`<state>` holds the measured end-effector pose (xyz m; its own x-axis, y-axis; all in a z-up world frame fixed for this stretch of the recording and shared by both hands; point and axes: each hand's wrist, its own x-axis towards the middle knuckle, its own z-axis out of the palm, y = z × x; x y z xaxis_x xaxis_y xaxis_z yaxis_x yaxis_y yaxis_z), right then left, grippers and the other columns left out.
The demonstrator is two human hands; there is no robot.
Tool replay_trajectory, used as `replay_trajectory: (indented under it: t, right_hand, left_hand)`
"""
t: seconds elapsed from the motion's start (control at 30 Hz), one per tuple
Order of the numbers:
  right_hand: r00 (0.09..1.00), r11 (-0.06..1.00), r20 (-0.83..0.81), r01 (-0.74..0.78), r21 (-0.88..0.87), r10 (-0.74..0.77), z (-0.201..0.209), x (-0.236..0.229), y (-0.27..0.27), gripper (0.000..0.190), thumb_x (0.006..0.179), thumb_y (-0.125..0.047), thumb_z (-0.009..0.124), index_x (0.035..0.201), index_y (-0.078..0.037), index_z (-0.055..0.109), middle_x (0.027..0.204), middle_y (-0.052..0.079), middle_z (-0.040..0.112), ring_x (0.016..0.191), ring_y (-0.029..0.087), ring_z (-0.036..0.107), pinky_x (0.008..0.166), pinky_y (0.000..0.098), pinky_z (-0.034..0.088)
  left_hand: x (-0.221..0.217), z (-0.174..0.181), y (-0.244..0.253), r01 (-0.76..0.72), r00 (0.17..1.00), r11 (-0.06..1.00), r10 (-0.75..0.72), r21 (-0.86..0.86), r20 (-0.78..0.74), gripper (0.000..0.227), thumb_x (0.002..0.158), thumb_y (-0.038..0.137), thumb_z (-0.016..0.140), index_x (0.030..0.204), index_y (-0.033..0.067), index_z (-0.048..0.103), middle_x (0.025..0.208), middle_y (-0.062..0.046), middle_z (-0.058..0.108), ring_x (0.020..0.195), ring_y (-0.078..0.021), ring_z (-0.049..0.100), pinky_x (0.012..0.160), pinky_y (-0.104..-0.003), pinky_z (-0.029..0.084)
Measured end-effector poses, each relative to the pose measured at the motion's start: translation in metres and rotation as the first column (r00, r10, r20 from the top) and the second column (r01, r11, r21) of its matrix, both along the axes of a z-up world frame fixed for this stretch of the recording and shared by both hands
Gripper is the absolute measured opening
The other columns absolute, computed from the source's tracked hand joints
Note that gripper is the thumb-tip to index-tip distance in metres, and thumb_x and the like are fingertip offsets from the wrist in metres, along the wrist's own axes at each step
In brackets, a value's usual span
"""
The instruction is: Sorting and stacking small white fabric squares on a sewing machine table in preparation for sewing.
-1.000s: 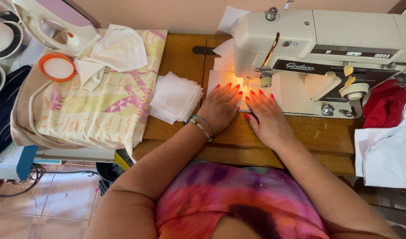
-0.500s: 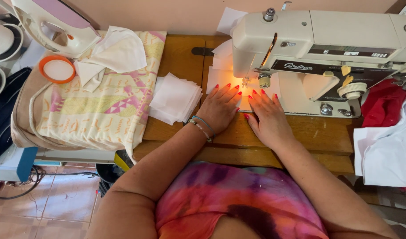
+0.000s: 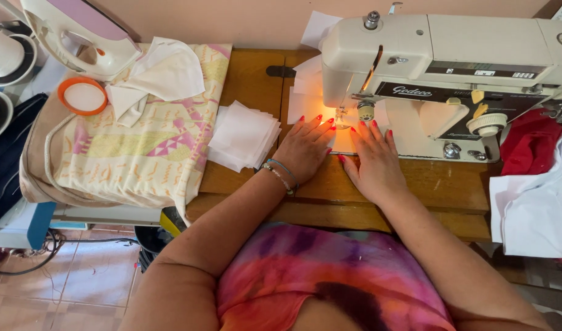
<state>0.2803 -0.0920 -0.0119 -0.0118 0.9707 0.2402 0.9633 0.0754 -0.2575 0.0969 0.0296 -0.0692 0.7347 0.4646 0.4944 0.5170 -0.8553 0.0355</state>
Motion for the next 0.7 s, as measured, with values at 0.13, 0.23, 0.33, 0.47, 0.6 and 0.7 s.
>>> replay_trajectory:
  t: [0.13, 0.23, 0.33, 0.47, 0.6, 0.7]
  right_hand:
    - [1.0, 1.0, -0.027, -0.005, 0.012, 0.005, 0.007, -0.003, -0.002, 0.06, 0.103, -0.041, 0.055, 0.147, 0.0, 0.053, 0.159, 0.023, 0.043, 0.154, 0.039, 0.029, 0.126, 0.0581, 0.013]
    - [0.999, 1.0, -0.041, -0.008, 0.021, 0.009, 0.009, -0.003, -0.005, 0.059, 0.103, -0.042, 0.057, 0.145, 0.0, 0.056, 0.156, 0.024, 0.046, 0.152, 0.04, 0.032, 0.125, 0.0581, 0.015]
    - [0.998, 0.999, -0.057, -0.038, 0.026, 0.039, 0.011, -0.002, -0.004, 0.058, 0.102, -0.041, 0.058, 0.143, 0.001, 0.057, 0.155, 0.026, 0.048, 0.152, 0.041, 0.033, 0.125, 0.059, 0.016]
    - [0.998, 0.996, -0.035, -0.057, 0.062, 0.06, 0.004, 0.001, -0.003, 0.058, 0.1, -0.038, 0.061, 0.144, -0.001, 0.057, 0.154, 0.026, 0.049, 0.15, 0.041, 0.037, 0.123, 0.0611, 0.018]
    - [0.998, 0.994, -0.017, -0.059, 0.095, 0.061, 0.0, 0.004, -0.003, 0.055, 0.098, -0.035, 0.063, 0.143, -0.002, 0.06, 0.154, 0.023, 0.052, 0.15, 0.041, 0.041, 0.124, 0.0615, 0.021]
    - [0.998, 0.996, -0.031, -0.06, 0.061, 0.061, 0.003, 0.004, -0.003, 0.054, 0.098, -0.035, 0.064, 0.141, -0.002, 0.062, 0.152, 0.024, 0.054, 0.149, 0.042, 0.043, 0.125, 0.061, 0.022]
  left_hand:
    - [-0.012, 0.015, -0.004, 0.022, 0.996, 0.997, -0.028, 0.068, 0.087, 0.044, 0.091, 0.035, 0.067, 0.13, 0.016, 0.067, 0.136, -0.004, 0.067, 0.135, -0.0263, 0.056, 0.119, -0.049, 0.037]
    - [-0.053, 0.044, -0.006, -0.035, 0.976, 0.999, 0.027, 0.036, 0.218, 0.037, 0.092, 0.026, 0.067, 0.125, 0.0083, 0.07, 0.126, -0.014, 0.07, 0.122, -0.0341, 0.064, 0.111, -0.046, 0.048]
    - [-0.097, 0.042, 0.011, -0.325, 0.928, 0.944, 0.307, 0.057, 0.212, 0.047, 0.091, 0.034, 0.07, 0.125, 0.0014, 0.068, 0.121, -0.019, 0.068, 0.118, -0.0381, 0.064, 0.105, -0.048, 0.05]
    - [-0.124, 0.022, 0.015, -0.447, 0.877, 0.892, 0.452, -0.07, 0.164, 0.063, 0.08, 0.041, 0.078, 0.128, 0.0028, 0.067, 0.129, -0.016, 0.066, 0.123, -0.0349, 0.062, 0.106, -0.045, 0.05]
    - [-0.141, 0.02, 0.02, -0.352, 0.89, 0.933, 0.358, -0.071, 0.283, 0.045, 0.082, 0.03, 0.076, 0.121, 0.0076, 0.073, 0.123, -0.009, 0.071, 0.119, -0.0291, 0.066, 0.105, -0.04, 0.051]
    - [-0.141, 0.022, 0.018, -0.323, 0.905, 0.946, 0.314, -0.017, 0.288, 0.031, 0.087, 0.023, 0.069, 0.116, 0.0113, 0.076, 0.122, -0.008, 0.073, 0.119, -0.0278, 0.067, 0.104, -0.037, 0.053]
